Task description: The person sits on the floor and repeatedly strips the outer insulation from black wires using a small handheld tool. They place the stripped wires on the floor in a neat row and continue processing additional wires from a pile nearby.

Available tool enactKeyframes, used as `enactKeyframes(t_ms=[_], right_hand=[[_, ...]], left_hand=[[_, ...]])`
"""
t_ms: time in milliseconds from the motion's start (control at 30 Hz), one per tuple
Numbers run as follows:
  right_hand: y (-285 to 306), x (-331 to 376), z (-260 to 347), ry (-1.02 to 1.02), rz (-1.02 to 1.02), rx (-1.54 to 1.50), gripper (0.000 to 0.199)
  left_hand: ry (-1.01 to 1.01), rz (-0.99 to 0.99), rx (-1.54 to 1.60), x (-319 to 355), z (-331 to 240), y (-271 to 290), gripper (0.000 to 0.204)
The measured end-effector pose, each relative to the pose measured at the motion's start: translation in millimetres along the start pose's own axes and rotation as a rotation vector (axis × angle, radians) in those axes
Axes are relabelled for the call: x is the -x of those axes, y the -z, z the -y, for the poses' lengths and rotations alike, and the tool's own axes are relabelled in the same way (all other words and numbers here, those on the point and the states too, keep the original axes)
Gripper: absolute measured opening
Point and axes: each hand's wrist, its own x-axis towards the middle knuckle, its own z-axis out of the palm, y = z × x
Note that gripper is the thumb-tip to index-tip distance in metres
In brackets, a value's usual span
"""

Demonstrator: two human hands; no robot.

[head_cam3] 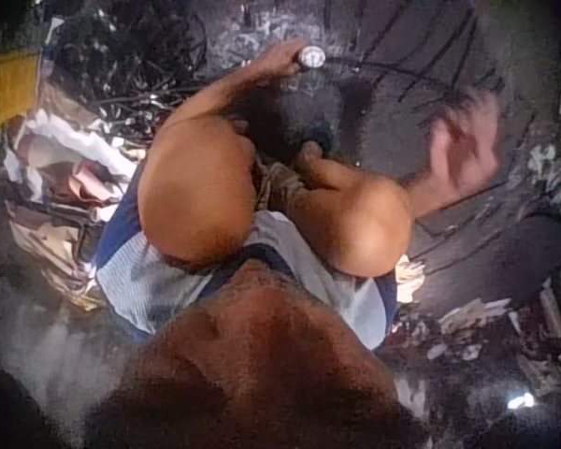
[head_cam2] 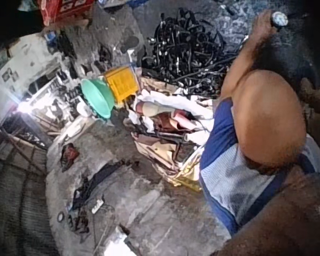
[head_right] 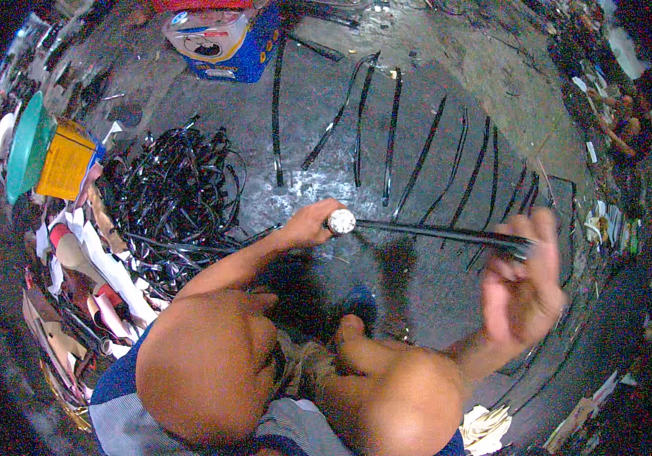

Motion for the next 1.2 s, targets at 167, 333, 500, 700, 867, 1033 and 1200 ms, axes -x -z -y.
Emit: enactKeyframes(t_ms=[167,333,500,700,867,1033,1200], right_hand=[[-2.9,-46.7,62.5,0.252,0.174,0.170,0.040],[-7.9,-181.9,50.3,0.370,-0.058,0.571,0.017],[25.7,-277.1,87.8,0.413,-0.059,0.329,0.017],[64.3,-289.6,17.8,0.476,0.018,0.356,0.010],[178.2,-263.9,-126.1,0.103,-0.043,0.397,0.011],[232.3,-210.9,-237.9,-0.172,-0.444,0.804,0.017],[228.2,-172.2,-255.6,-0.100,-0.362,1.482,0.018]], left_hand=[[0.033,0.108,0.078,-11.9,-17.0,20.5,0.052],[0.151,-0.496,-0.241,15.2,2.8,70.1,0.061],[0.771,-0.528,-0.571,49.9,26.4,127.5,0.062],[0.856,-0.473,-0.637,76.1,70.6,130.1,0.024],[0.578,-0.999,0.592,68.3,53.6,144.1,0.007],[0.520,-1.408,-0.505,133.0,-9.5,251.1,0.006],[0.310,-1.697,-1.129,188.6,-134.4,336.4,0.011]])
